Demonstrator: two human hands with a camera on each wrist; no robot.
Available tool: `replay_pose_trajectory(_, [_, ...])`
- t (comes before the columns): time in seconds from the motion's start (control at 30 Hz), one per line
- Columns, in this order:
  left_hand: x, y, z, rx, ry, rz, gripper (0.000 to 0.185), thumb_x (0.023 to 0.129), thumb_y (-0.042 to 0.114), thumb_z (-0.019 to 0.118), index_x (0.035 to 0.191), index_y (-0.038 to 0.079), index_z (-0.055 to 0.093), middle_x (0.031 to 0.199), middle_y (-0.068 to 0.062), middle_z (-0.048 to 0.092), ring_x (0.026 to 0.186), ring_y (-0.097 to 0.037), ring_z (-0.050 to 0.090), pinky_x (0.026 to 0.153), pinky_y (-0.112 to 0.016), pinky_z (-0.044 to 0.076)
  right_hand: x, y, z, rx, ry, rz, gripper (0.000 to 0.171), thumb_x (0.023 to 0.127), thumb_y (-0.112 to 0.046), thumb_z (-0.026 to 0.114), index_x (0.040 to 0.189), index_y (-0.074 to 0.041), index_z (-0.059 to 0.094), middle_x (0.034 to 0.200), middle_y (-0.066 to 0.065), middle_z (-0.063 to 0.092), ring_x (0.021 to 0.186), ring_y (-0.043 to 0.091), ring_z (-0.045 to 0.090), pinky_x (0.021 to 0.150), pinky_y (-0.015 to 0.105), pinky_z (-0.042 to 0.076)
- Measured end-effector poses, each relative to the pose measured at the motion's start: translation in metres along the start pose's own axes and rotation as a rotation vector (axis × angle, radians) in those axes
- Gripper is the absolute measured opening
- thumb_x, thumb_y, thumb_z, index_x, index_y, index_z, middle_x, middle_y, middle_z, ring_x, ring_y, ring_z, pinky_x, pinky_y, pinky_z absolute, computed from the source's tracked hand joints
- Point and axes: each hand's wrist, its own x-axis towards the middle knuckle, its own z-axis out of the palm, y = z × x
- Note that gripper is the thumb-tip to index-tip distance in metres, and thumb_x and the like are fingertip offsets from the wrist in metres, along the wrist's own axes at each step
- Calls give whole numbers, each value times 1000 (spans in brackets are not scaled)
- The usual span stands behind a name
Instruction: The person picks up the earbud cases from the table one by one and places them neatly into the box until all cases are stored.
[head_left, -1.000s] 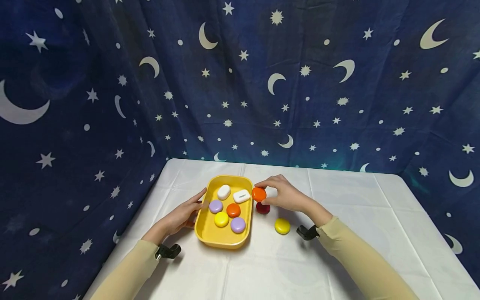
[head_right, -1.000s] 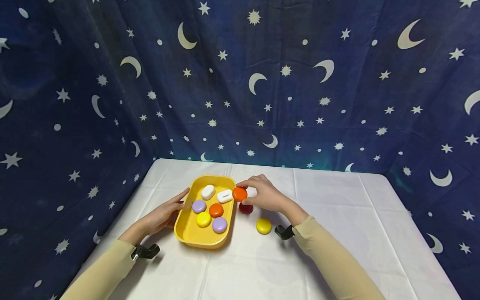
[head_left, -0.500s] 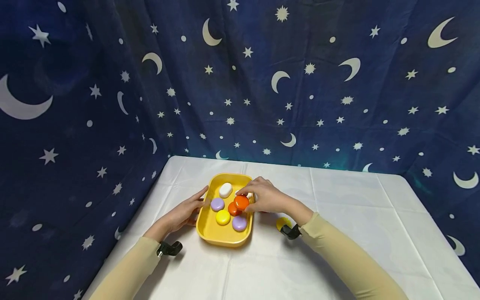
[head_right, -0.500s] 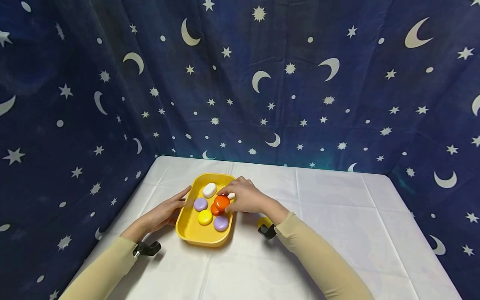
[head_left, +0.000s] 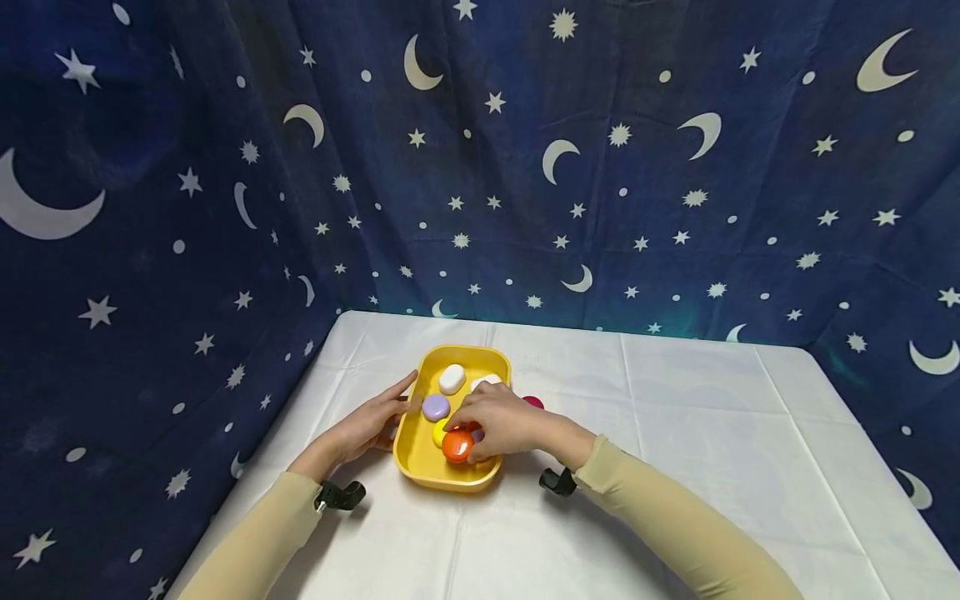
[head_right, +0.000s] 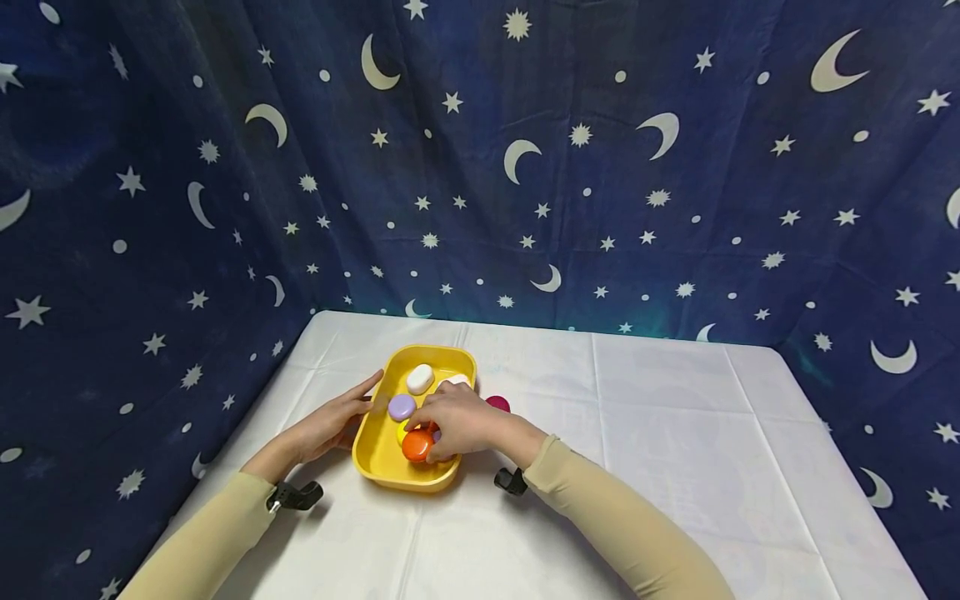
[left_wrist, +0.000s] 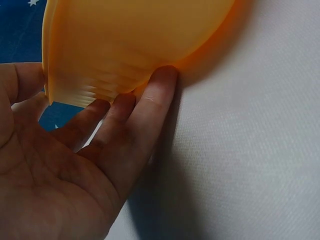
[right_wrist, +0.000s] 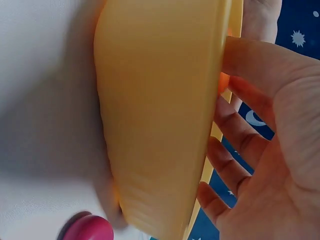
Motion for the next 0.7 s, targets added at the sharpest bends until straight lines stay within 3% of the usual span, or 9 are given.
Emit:
replay_pose_trajectory(0.3, [0,0,-1,5,13,-5,63,107,29,47,164,41,20,153,-21,42,106,-28,64,77,-40,60,-11,10,-6,57,72,39,44,86,-29,81,129,-24,72,120,-3,69,119,22,45,102,44,35])
replay_pose_trajectory(0.7, [0,1,0,19,19,-11,62,108,27,45,164,40,20,151,-21,42,106,-28,63,75,-40,60,-40,28,-18,149,156,102,47,87,-29,82,133,-27,71,125,-7,66,122,21,43,105,47,34])
